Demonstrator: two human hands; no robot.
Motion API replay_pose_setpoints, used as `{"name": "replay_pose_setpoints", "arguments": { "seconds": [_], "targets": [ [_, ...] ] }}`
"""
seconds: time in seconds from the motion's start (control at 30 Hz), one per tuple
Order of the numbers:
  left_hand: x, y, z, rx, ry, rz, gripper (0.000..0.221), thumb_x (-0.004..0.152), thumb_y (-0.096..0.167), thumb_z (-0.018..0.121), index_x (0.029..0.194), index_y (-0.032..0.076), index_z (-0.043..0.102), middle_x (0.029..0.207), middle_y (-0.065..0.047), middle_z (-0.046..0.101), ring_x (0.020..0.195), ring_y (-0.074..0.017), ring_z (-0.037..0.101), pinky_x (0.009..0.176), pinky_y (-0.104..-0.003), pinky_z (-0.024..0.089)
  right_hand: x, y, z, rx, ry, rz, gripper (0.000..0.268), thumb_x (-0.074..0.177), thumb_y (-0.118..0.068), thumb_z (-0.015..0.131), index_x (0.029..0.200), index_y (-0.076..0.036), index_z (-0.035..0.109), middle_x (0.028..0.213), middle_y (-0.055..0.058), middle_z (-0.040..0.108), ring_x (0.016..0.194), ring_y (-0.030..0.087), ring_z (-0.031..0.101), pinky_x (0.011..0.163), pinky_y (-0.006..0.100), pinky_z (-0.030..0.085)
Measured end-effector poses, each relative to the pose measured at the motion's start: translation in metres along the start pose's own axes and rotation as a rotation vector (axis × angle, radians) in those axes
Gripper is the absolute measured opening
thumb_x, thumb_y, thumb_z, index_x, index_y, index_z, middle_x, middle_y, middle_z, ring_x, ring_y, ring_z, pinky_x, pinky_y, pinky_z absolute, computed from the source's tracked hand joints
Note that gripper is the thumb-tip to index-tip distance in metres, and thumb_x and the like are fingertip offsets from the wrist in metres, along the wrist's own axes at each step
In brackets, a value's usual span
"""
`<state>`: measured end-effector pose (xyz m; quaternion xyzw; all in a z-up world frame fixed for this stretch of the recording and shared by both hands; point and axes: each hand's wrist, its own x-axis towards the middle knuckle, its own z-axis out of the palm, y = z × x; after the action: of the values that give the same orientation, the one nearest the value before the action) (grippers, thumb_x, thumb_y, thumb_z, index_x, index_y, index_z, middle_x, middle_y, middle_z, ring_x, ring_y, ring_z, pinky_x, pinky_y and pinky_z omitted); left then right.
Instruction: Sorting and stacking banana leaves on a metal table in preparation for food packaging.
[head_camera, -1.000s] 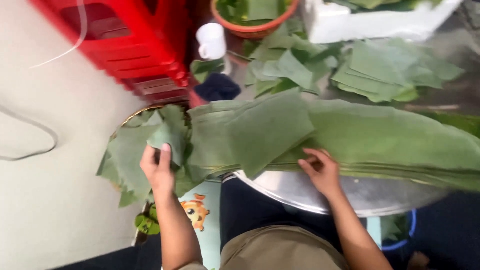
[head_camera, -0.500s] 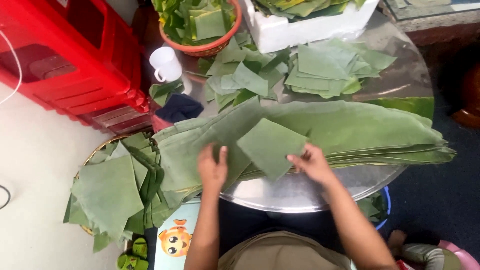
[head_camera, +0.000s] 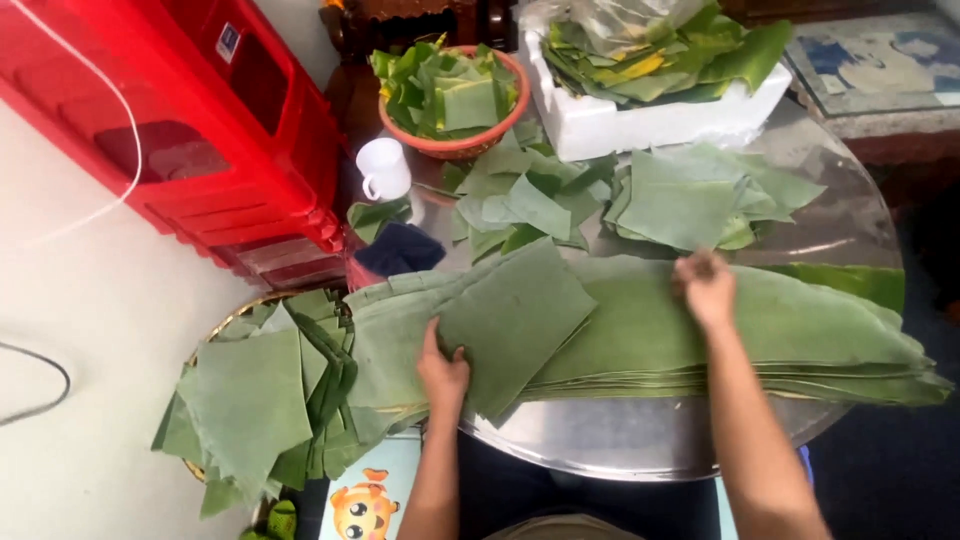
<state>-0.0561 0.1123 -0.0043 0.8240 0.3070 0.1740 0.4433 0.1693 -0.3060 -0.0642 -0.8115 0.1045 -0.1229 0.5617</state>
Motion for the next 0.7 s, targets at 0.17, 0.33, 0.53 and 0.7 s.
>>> {"name": "replay_pose_setpoints", "arguments": {
  "seconds": [0.17, 0.33, 0.53, 0.7],
  "targets": [
    [0.028, -0.049, 0.022, -0.125, 0.094, -0.016, 0.077, 0.079, -0.004, 0.079, 0.149, 0.021, 0.056, 0.092, -0.010, 0.067, 0.088, -0.0282, 0.069, 0.084, -0.044, 0.056, -0.132, -0.018, 0.013, -0.103, -0.130, -0.357, 0.035, 0.092, -0.006, 0.083, 0.125, -0.004, 0.072, 0.116, 0.018, 0.064, 0.095, 0.035, 0.071, 0.077, 0.040, 0.060],
    [0.058, -0.041, -0.034, -0.469, 0.218, 0.022, 0.077, 0.080, -0.018, 0.074, 0.145, 0.018, 0.058, 0.082, -0.001, 0.054, 0.079, -0.0124, 0.051, 0.085, -0.028, 0.061, -0.171, -0.028, 0.014, -0.297, -0.090, -0.634, 0.022, 0.089, -0.014, 0.084, 0.110, -0.011, 0.078, 0.115, 0.009, 0.070, 0.111, 0.032, 0.070, 0.101, 0.042, 0.054],
    [0.142, -0.132, -0.148, -1.366, 0.359, -0.289, 0.028, 0.079, -0.001, 0.083, 0.106, 0.004, 0.080, 0.068, -0.013, 0.055, 0.067, -0.0241, 0.056, 0.068, -0.049, 0.060, -0.175, -0.029, 0.012, -0.285, -0.046, -0.669, 0.015, 0.093, -0.012, 0.081, 0.108, -0.009, 0.078, 0.112, 0.011, 0.070, 0.106, 0.034, 0.070, 0.099, 0.044, 0.054],
    [0.151, -0.200, -0.265, -1.021, 0.572, -0.231, 0.030, 0.083, 0.000, 0.081, 0.110, 0.013, 0.080, 0.080, -0.007, 0.054, 0.079, -0.0182, 0.059, 0.081, -0.046, 0.061, -0.170, -0.020, 0.015, -0.266, -0.031, -0.727, 0.014, 0.090, -0.011, 0.084, 0.104, -0.010, 0.078, 0.110, 0.012, 0.071, 0.102, 0.037, 0.070, 0.096, 0.046, 0.055]
  ]
}}
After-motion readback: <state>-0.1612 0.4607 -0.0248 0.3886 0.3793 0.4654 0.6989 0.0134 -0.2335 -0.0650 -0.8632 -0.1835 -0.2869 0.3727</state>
